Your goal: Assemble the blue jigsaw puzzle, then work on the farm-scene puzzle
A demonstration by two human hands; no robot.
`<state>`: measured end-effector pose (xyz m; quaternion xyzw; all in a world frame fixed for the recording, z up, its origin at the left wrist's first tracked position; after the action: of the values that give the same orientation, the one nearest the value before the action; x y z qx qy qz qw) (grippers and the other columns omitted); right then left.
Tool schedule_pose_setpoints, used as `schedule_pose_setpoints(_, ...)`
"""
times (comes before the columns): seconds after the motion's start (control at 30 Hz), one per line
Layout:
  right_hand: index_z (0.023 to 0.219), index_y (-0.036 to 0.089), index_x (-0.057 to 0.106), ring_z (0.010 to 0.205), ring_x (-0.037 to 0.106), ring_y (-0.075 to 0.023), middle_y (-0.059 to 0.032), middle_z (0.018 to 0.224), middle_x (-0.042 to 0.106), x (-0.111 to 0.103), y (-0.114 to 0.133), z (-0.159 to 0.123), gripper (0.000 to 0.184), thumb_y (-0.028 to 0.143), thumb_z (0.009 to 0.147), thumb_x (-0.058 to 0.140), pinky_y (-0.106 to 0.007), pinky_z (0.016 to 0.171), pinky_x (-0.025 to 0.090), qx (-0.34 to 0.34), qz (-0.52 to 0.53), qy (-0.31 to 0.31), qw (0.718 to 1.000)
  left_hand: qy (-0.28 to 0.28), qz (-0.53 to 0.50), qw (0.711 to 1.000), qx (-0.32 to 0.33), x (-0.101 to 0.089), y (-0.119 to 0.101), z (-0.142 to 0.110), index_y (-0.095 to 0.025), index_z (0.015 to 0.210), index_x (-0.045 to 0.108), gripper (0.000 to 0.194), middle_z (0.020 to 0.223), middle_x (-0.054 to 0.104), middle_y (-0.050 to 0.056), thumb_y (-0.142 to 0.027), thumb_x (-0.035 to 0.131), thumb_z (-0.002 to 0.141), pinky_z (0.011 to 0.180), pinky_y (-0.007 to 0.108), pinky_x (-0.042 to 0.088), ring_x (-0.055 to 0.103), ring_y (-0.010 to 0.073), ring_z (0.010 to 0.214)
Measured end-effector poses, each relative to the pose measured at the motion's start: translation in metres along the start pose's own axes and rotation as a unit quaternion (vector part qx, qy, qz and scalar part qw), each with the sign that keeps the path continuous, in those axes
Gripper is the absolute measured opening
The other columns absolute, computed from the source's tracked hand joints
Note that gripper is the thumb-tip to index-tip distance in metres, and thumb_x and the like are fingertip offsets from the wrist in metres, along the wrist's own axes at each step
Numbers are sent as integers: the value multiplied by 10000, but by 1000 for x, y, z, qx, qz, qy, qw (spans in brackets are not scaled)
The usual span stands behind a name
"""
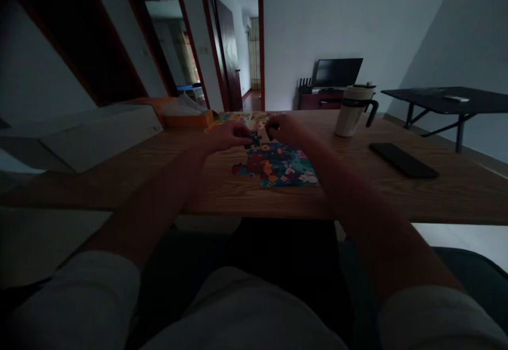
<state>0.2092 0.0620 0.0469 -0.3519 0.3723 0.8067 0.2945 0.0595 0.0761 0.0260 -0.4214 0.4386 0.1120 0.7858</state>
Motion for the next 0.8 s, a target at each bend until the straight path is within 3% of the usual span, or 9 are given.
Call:
schedule_pose_setpoints(0.1, 1071, 166, 789, 941, 708, -221, -80, 1052, 781, 53, -39, -4, 267, 144, 876, 608, -324, 910, 535, 26, -7, 70, 997, -21, -11, 1000, -15, 20, 23, 0, -145, 1039, 706, 283, 949, 731, 78, -282, 775, 801, 780, 318, 501, 655, 179, 847)
schedule_pose_setpoints(0.2, 1106, 173, 788, 992, 711, -232, -85, 1130, 774, 73, -52, -17, 281, 157, 881, 621, -332, 942, 533, 17, 0, 108, 994, -7, -7, 999, -35, 35, 43, -1, -151, 1067, 701, 283, 932, 733, 72, -235, 766, 804, 765, 313, 511, 664, 177, 828)
schedule_pose_setpoints(0.5, 1103, 191, 786, 1001, 712, -243, -84, 1128, 773, 71, -56, -18, 298, 134, 870, 609, -370, 970, 540, 22, -11, 114, 993, 42, 62, 995, -65, 31, 53, -6, -184, 1137, 701, 276, 1015, 766, 81, -274, 643, 882, 743, 298, 512, 694, 188, 845)
schedule_pose_setpoints(0.67, 1113, 178, 774, 992, 712, -241, -92, 1123, 770, 71, -61, -19, 299, 142, 873, 600, -364, 955, 544, 23, -3, 106, 994, 83, 68, 988, -107, 21, 63, -16, -188, 1080, 708, 277, 984, 774, 72, -320, 677, 838, 702, 291, 496, 700, 198, 807)
schedule_pose_setpoints(0.8, 1104, 195, 773, 922, 720, -228, -77, 1084, 776, 73, -65, -19, 294, 150, 873, 596, -349, 902, 559, 41, -10, 116, 992, 85, 50, 990, -105, 12, 62, -19, -189, 1044, 711, 263, 981, 771, 72, -325, 690, 821, 706, 281, 483, 695, 194, 821)
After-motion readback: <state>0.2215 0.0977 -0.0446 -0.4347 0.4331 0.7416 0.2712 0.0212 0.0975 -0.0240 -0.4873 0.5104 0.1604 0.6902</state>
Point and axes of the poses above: each hand's wrist, its own z-axis towards the middle knuckle, its own x-axis out of the palm, y = z × x, the point moved 10 cm from there along z, towards the middle knuckle
